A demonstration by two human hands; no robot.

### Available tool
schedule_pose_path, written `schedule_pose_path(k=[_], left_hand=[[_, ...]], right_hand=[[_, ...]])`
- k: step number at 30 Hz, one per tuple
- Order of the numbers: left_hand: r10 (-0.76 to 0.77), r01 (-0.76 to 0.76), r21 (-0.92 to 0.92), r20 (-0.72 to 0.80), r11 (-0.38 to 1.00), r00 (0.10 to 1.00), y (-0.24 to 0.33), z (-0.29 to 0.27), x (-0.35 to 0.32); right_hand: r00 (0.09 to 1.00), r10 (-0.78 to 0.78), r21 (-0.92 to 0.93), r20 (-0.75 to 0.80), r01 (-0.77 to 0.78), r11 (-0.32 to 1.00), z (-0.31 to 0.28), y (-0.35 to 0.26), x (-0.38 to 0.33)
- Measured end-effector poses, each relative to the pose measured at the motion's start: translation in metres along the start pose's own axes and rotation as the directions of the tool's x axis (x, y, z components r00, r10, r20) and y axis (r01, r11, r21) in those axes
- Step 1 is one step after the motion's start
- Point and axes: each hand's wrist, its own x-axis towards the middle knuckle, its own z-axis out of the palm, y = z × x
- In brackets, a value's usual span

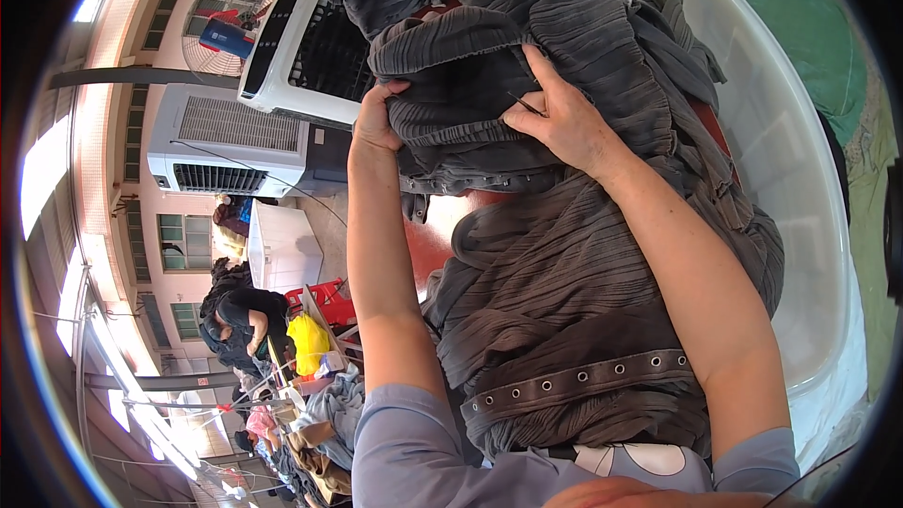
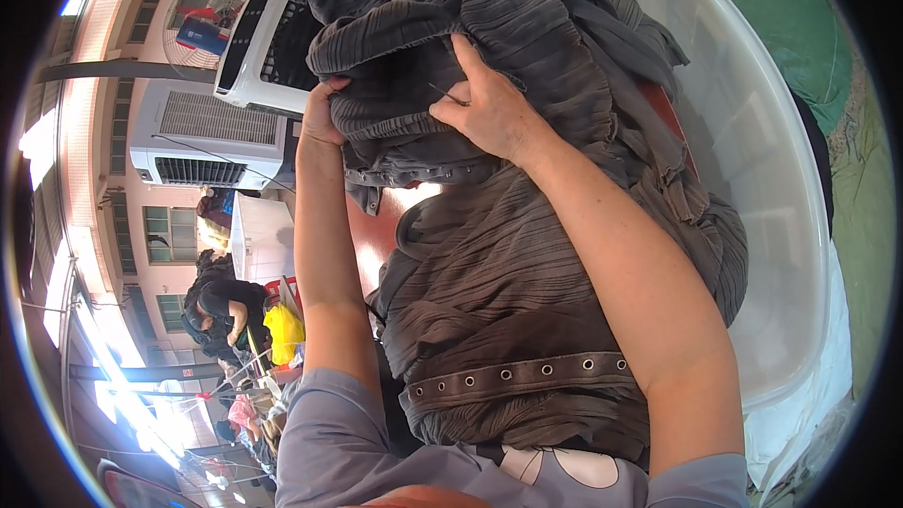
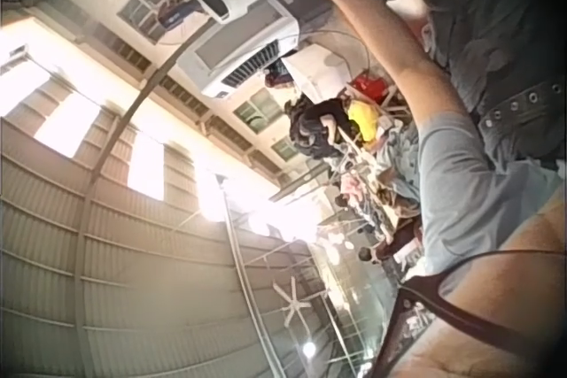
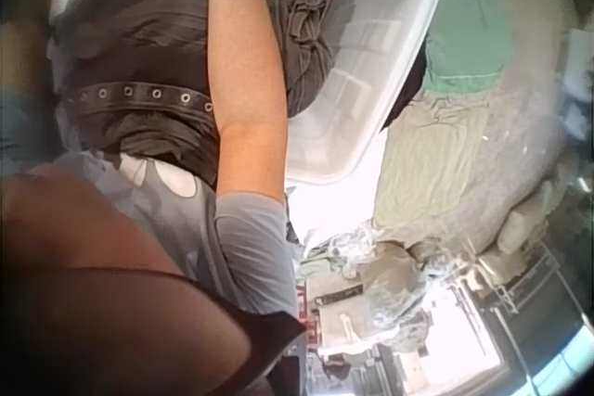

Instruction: Inspecting and fastening metal hooks on grey pleated textile pieces in a workshop.

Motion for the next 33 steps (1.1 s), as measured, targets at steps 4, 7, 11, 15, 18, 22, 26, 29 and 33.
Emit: schedule_pose_path(k=[4,7,11,15,18,22,26,29,33], left_hand=[[0.001,-0.001,-0.012,-0.012,1.0,1.0,0.001,-0.002,0.002],[-0.032,0.031,-0.029,-0.005,0.999,0.999,0.001,-0.004,0.003],[-0.025,0.026,-0.049,0.017,0.998,1.0,-0.003,-0.007,0.004],[-0.011,0.015,-0.049,0.074,0.999,0.997,-0.006,-0.01,0.002],[0.006,0.0,-0.057,0.108,0.998,0.994,-0.008,-0.013,0.002],[0.012,-0.007,-0.052,0.109,0.999,0.994,-0.009,-0.015,0.002],[0.023,-0.016,-0.054,0.118,0.998,0.993,-0.01,-0.017,0.002],[0.025,-0.016,-0.069,0.126,0.997,0.992,-0.01,-0.018,0.001],[0.03,-0.019,-0.083,0.136,0.996,0.99,-0.011,-0.023,0.003]], right_hand=[[0.999,-0.047,0.029,0.023,0.046,0.999,-0.001,-0.001,0.0],[0.996,-0.019,0.042,0.084,0.016,0.999,-0.003,0.0,0.0],[0.994,-0.024,0.088,0.11,0.014,0.996,-0.001,0.001,0.002],[0.995,0.004,0.096,0.096,-0.014,0.995,-0.002,0.0,0.002],[0.994,0.028,0.076,0.108,-0.036,0.996,-0.004,-0.003,0.001],[0.99,0.031,0.074,0.136,-0.042,0.996,-0.006,-0.004,0.001],[0.993,0.003,0.064,0.116,-0.011,0.998,-0.004,-0.003,0.001],[0.994,-0.002,0.058,0.112,-0.005,0.998,-0.004,-0.003,0.001],[0.995,0.015,0.03,0.099,-0.018,0.999,-0.003,-0.002,0.001]])
